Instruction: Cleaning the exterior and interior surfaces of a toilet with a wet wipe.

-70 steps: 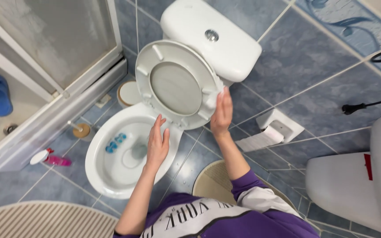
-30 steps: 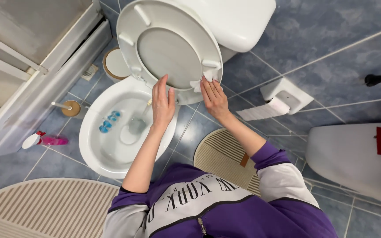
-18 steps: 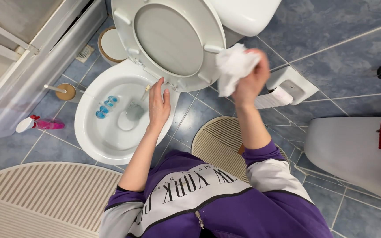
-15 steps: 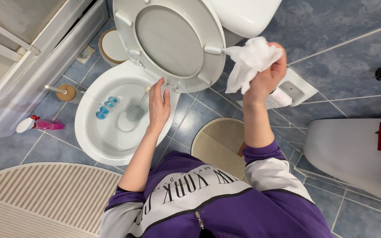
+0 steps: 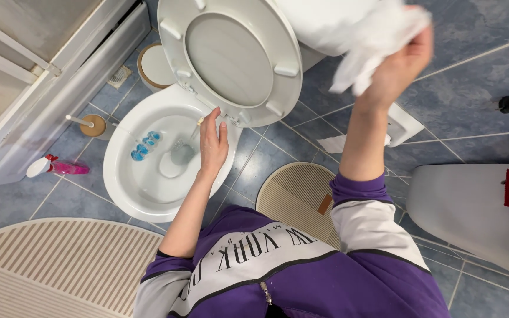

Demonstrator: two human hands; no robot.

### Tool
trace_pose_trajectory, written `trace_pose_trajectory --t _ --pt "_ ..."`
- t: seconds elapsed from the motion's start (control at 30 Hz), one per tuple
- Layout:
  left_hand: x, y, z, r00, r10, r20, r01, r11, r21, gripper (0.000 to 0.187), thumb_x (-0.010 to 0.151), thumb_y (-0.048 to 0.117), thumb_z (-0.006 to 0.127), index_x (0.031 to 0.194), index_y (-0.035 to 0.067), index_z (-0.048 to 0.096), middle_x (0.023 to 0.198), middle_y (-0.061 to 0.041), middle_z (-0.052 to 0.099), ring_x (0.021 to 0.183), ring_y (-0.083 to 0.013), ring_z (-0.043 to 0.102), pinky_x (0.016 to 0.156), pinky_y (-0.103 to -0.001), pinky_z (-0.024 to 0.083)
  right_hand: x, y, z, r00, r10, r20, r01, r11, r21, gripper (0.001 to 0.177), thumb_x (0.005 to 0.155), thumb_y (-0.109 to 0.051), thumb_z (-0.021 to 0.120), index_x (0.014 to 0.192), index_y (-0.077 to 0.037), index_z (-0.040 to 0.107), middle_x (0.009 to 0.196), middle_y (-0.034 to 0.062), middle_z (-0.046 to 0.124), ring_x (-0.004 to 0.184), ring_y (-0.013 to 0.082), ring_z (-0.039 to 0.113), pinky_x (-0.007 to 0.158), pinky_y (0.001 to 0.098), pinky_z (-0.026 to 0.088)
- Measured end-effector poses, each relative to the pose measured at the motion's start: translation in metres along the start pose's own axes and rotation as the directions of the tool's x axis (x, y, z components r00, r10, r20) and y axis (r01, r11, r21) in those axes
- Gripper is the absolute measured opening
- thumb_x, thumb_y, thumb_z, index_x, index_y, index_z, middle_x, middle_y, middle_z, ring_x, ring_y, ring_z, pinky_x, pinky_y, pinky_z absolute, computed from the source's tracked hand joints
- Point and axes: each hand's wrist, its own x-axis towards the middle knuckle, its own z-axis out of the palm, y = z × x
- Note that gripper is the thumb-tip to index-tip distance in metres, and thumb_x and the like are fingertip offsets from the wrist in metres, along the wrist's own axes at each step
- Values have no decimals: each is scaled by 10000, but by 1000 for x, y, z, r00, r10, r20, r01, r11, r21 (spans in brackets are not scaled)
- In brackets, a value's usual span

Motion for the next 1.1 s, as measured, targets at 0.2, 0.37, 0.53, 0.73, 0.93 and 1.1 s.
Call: trace_pose_trajectory --t 0.2,0.37,0.53,0.73,0.93,1.1 --pt "2 6 1 1000 9 16 -9 1000 4 367 993 102 461 1354 41 433 1270 -146 512 1236 -297 459 980 -373 468 -79 7 -2 942 323 87 -301 932 -200 194 979 -131 507 1039 -34 664 924 86 625 861 115 495 806 286 428" --pt "2 7 2 999 22 38 -23 1000 14 378 987 85 460 1359 23 427 1257 -168 518 1229 -321 464 968 -391 472 -147 78 -12 788 -311 532 606 545 -579 330 1022 -118 353 1238 41 545 1287 195 516 1204 342 493 1031 423 363" --pt "0 9 1 999 21 42 -22 999 27 378 986 77 461 1357 10 428 1249 -181 522 1222 -332 472 959 -401 479 -173 112 -29 536 -173 826 827 -90 -555 421 991 -2 276 1342 -44 504 1490 89 408 1386 225 359 1187 450 144" --pt "-4 6 -9 1000 25 -7 -25 999 26 378 987 73 460 1358 10 424 1247 -186 516 1225 -339 467 956 -398 480 -177 90 -36 443 -285 850 895 83 -439 274 995 -43 422 1137 -74 654 1307 73 603 1189 168 586 1126 334 315" --pt "-13 -3 -14 999 4 -43 -3 1000 29 368 995 101 464 1355 28 433 1247 -164 521 1221 -317 475 952 -379 486 -196 77 -47 458 -304 835 832 477 -283 242 1005 -157 478 1035 -58 697 1146 103 675 1015 215 660 1036 379 463" --pt "-17 -2 -17 999 4 -33 -3 999 45 369 992 80 462 1353 15 426 1234 -177 527 1208 -330 479 949 -397 485 -219 105 -57 321 -151 935 946 89 -311 327 964 -6 402 1221 -26 603 1316 107 577 1227 207 541 1130 329 322"
